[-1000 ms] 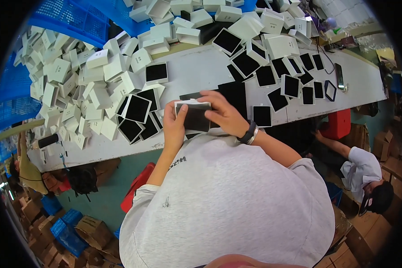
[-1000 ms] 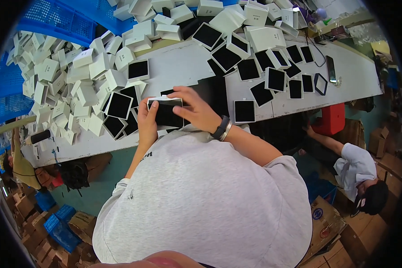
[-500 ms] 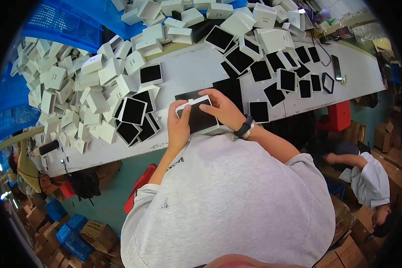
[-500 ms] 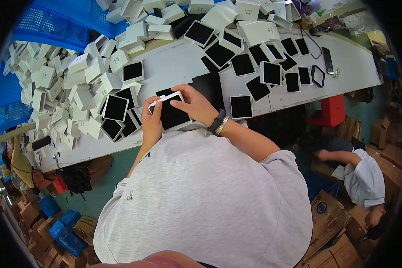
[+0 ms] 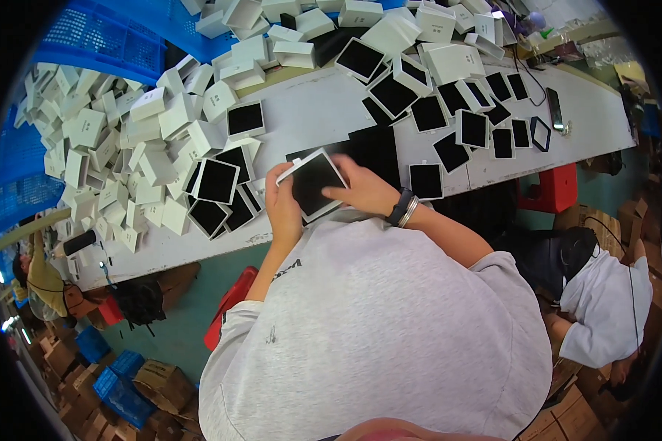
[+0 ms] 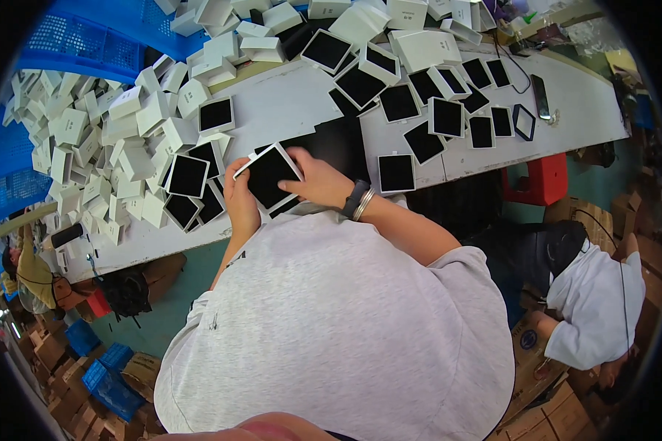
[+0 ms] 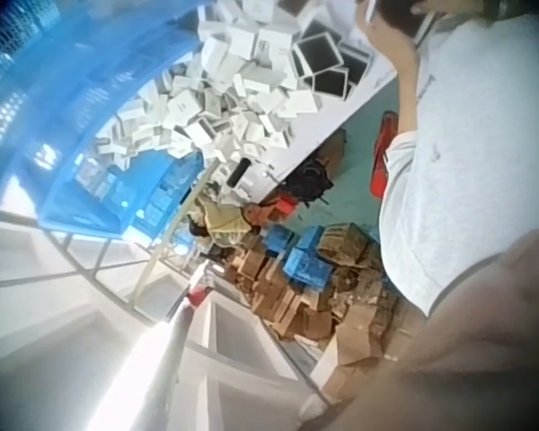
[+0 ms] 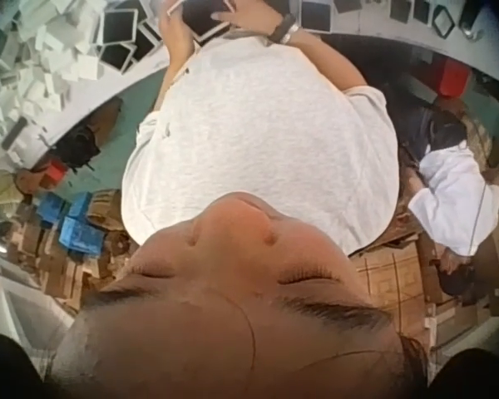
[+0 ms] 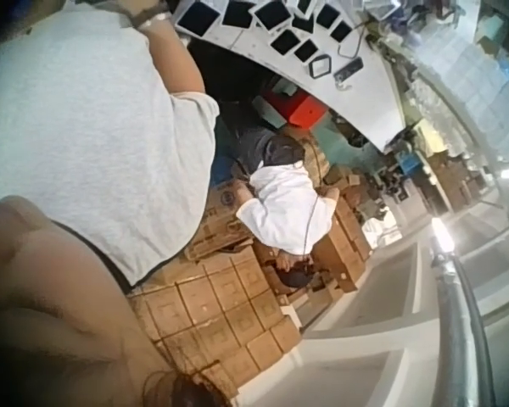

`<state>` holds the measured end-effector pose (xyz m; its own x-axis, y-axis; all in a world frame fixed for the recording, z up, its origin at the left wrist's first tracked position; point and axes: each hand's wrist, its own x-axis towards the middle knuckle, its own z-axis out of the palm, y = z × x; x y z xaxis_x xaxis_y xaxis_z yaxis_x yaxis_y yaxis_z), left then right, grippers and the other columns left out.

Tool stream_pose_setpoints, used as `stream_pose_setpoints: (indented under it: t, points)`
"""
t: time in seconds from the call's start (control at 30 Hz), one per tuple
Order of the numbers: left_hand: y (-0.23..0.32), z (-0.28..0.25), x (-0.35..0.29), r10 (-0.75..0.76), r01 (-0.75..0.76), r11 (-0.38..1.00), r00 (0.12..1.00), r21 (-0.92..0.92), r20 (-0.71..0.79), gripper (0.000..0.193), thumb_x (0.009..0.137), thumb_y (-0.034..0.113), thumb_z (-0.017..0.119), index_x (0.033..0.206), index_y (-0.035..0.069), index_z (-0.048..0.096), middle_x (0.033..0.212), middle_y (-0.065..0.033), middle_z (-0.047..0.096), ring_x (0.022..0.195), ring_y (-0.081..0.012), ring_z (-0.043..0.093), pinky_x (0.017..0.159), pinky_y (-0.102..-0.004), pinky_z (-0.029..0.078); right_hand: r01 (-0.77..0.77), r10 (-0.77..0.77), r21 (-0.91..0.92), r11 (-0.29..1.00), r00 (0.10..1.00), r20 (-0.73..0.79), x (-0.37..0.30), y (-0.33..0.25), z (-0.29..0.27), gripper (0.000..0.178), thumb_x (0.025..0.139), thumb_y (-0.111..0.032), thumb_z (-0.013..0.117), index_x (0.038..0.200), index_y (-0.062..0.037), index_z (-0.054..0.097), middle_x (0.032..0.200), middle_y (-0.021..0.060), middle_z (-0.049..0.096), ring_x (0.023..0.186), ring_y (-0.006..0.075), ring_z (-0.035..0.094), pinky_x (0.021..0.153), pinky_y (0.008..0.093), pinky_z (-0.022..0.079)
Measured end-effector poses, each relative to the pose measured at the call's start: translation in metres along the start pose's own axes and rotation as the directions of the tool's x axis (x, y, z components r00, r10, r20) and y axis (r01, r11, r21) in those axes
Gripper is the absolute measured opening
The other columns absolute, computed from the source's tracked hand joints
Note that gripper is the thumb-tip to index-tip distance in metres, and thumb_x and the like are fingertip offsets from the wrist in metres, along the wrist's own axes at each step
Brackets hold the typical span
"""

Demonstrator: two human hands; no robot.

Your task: Assembling and packaging small white and black jewelry-style boxes on a factory workbench.

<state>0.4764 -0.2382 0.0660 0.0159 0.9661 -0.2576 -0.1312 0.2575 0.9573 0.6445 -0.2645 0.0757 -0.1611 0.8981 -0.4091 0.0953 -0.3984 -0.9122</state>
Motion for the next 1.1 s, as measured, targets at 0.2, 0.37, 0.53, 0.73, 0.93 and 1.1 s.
stream_pose_setpoints:
  t: [0.2,0.37,0.53,0.73,0.93,1.1]
  points:
    - [0.008,-0.022,0.008,-0.089,0.048,0.85,0.995,0.524,0.052,0.022,0.094,0.018,0.048,0.112,0.007,0.055,0.089,-0.0087,0.061,0.078,-0.0155,0.056,0.074,-0.0274,0.044,-0.131,0.116,0.088,0.988,0.981,0.156,0.018,0.019,-0.004,0.042,0.089,-0.018,0.061,0.124,-0.0012,0.045,0.088,0.0065,0.062,0.065,0.0117,0.06,0.06,0.0245,0.051]
    - [0.025,-0.08,0.06,0.168,-0.111,0.826,0.984,0.553,-0.054,0.027,0.093,0.016,0.049,0.115,0.004,0.057,0.108,-0.0078,0.061,0.102,-0.0191,0.056,0.091,-0.0271,0.04,0.206,-0.271,-0.285,0.936,0.938,-0.215,0.065,0.058,-0.029,0.041,0.086,-0.022,0.065,0.117,-0.0005,0.051,0.1,0.0108,0.058,0.086,0.0183,0.06,0.074,0.0313,0.05]
    - [0.074,-0.119,0.104,0.588,-0.211,0.25,0.808,0.945,0.025,0.035,0.086,0.015,0.05,0.119,0.005,0.055,0.116,-0.017,0.054,0.11,-0.0332,0.05,0.099,-0.0382,0.035,0.232,-0.662,-0.735,0.637,0.654,-0.368,0.141,0.049,-0.102,0.041,0.077,-0.023,0.068,0.11,-0.0021,0.055,0.108,0.0163,0.055,0.102,0.0342,0.051,0.09,0.0412,0.042]
    - [0.054,-0.093,0.101,0.703,-0.416,0.195,0.691,0.888,0.169,0.034,0.078,0.006,0.057,0.111,0.0,0.056,0.105,-0.0179,0.059,0.101,-0.0345,0.055,0.091,-0.0418,0.042,-0.028,-0.706,-0.939,0.344,0.651,-0.278,0.193,0.024,-0.11,0.044,0.075,-0.022,0.069,0.113,-0.0058,0.054,0.113,0.0131,0.055,0.106,0.0317,0.051,0.091,0.0432,0.041]
    - [-0.048,-0.038,0.026,-0.179,-0.322,0.159,0.92,0.933,0.348,0.053,0.074,0.022,0.071,0.12,0.003,0.053,0.114,-0.017,0.057,0.105,-0.0332,0.054,0.089,-0.0404,0.047,0.255,-0.77,-0.916,0.31,0.632,-0.084,0.25,-0.012,-0.079,0.045,0.075,-0.022,0.069,0.115,-0.0067,0.055,0.115,0.0131,0.055,0.109,0.0297,0.052,0.091,0.0408,0.042]
    - [-0.064,-0.056,0.012,-0.198,-0.182,0.25,0.952,0.951,0.234,0.056,0.068,0.019,0.076,0.118,0.004,0.055,0.108,-0.0156,0.059,0.098,-0.0338,0.056,0.081,-0.0391,0.049,-0.005,-0.641,-0.998,0.065,0.766,-0.046,0.284,-0.025,-0.073,0.034,0.074,-0.024,0.067,0.102,-0.0072,0.06,0.104,0.0119,0.057,0.109,0.0251,0.052,0.091,0.0422,0.041]
